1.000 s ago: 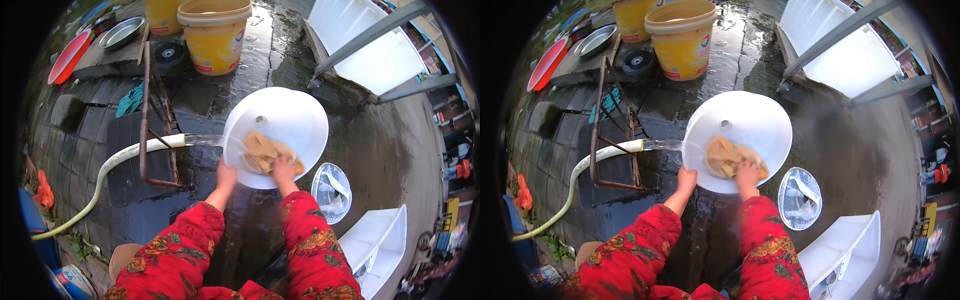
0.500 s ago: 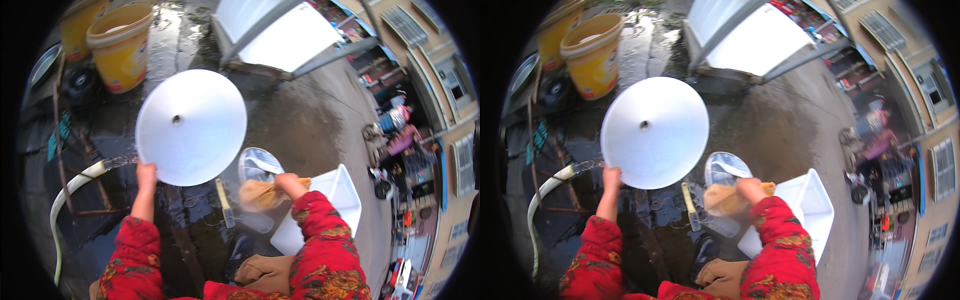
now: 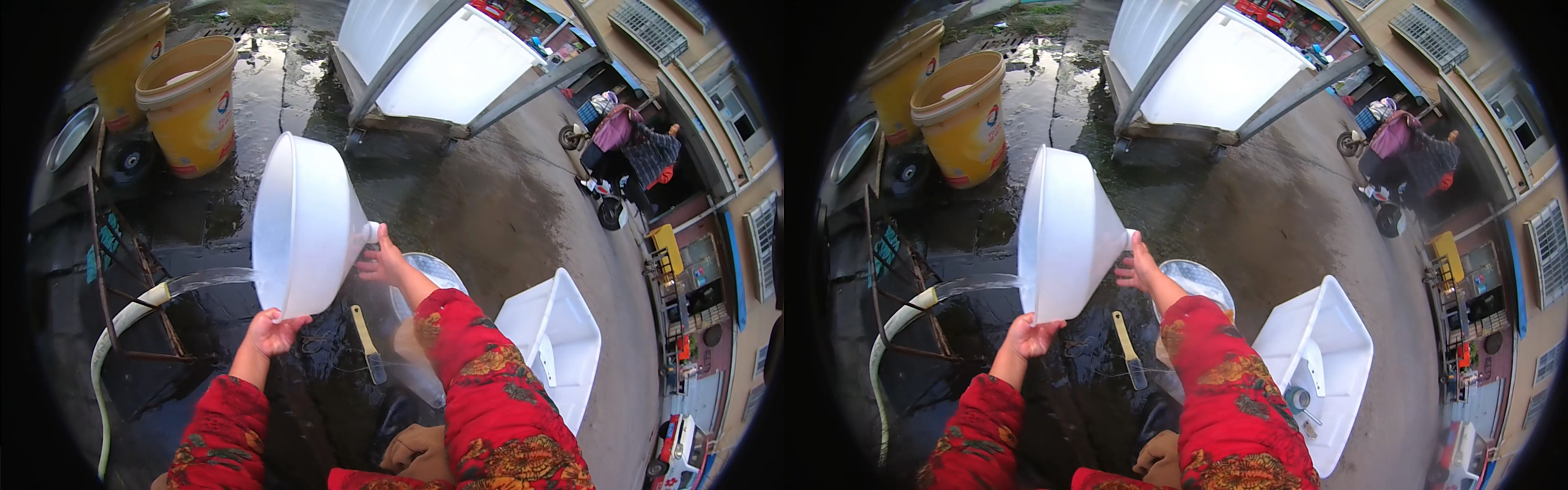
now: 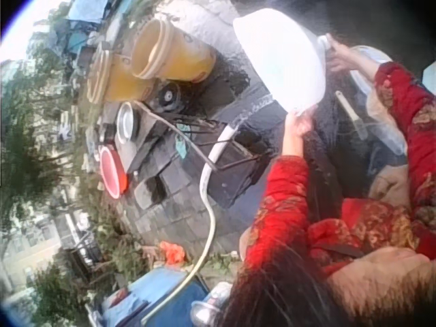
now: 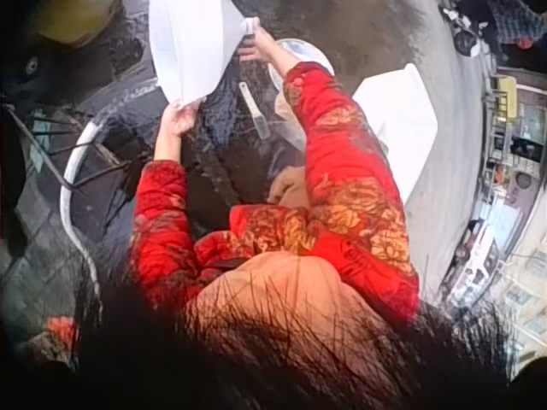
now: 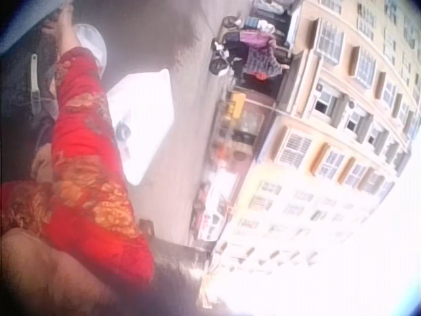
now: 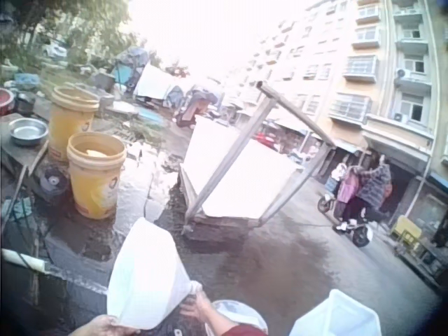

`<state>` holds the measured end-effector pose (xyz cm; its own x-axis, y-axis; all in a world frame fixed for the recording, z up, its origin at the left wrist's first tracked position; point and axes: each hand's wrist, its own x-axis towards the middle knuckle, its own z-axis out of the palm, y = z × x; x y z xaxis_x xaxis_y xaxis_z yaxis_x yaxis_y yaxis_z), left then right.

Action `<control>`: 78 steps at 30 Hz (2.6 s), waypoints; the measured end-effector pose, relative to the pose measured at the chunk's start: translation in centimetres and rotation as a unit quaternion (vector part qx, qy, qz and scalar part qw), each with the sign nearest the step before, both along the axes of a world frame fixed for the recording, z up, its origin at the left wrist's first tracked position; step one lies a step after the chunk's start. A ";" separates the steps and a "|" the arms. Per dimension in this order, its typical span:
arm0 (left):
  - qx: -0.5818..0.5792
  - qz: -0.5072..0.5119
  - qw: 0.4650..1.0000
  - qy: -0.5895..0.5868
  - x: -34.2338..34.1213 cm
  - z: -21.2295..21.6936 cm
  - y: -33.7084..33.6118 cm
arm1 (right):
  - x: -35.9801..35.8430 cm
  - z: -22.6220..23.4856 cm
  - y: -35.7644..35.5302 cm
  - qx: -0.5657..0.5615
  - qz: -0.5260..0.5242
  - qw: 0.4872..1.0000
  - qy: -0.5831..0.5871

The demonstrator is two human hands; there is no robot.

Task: The person washes a white plastic fan component and a white plastic basin using a yellow brush and running water from a hose. They scrub the fan part, rinse it, then scrub the basin, and finally rinse a cloth under the hose.

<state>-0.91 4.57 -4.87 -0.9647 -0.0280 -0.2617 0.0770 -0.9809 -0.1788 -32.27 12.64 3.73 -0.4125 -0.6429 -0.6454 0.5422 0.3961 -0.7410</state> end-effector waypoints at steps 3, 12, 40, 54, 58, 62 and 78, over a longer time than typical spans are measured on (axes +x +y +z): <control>0.045 -0.021 0.996 0.077 -0.5 -1.8 1.3 | -0.7 0.8 -1.2 -0.040 0.004 0.999 -0.019; 0.009 -0.127 0.988 0.084 -1.7 -2.5 3.9 | -4.3 4.7 -1.9 0.068 0.070 0.994 0.059; -0.816 0.207 0.258 -0.473 -3.4 9.6 0.7 | 12.8 13.4 -7.6 -0.189 0.439 0.466 0.744; -0.768 0.237 0.296 -0.516 -3.4 7.8 0.6 | 16.6 9.3 -9.2 0.008 0.357 0.572 0.738; -0.772 0.238 0.307 -0.504 -3.5 6.9 0.1 | 16.3 10.5 -9.2 -0.139 0.402 0.531 0.733; -0.782 0.260 0.302 -0.479 -3.6 5.6 -1.2 | 15.3 12.5 -8.9 -0.103 0.464 0.519 0.710; -0.722 0.133 0.299 -0.610 -0.9 -0.7 -2.1 | 15.0 9.6 -8.9 -0.119 0.529 0.470 0.697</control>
<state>-1.79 2.48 -5.54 -0.0886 -0.9945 0.0565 -0.6691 0.1015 0.7362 -17.28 3.77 13.33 0.3037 -0.9493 -0.0811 -0.9418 -0.2863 -0.1759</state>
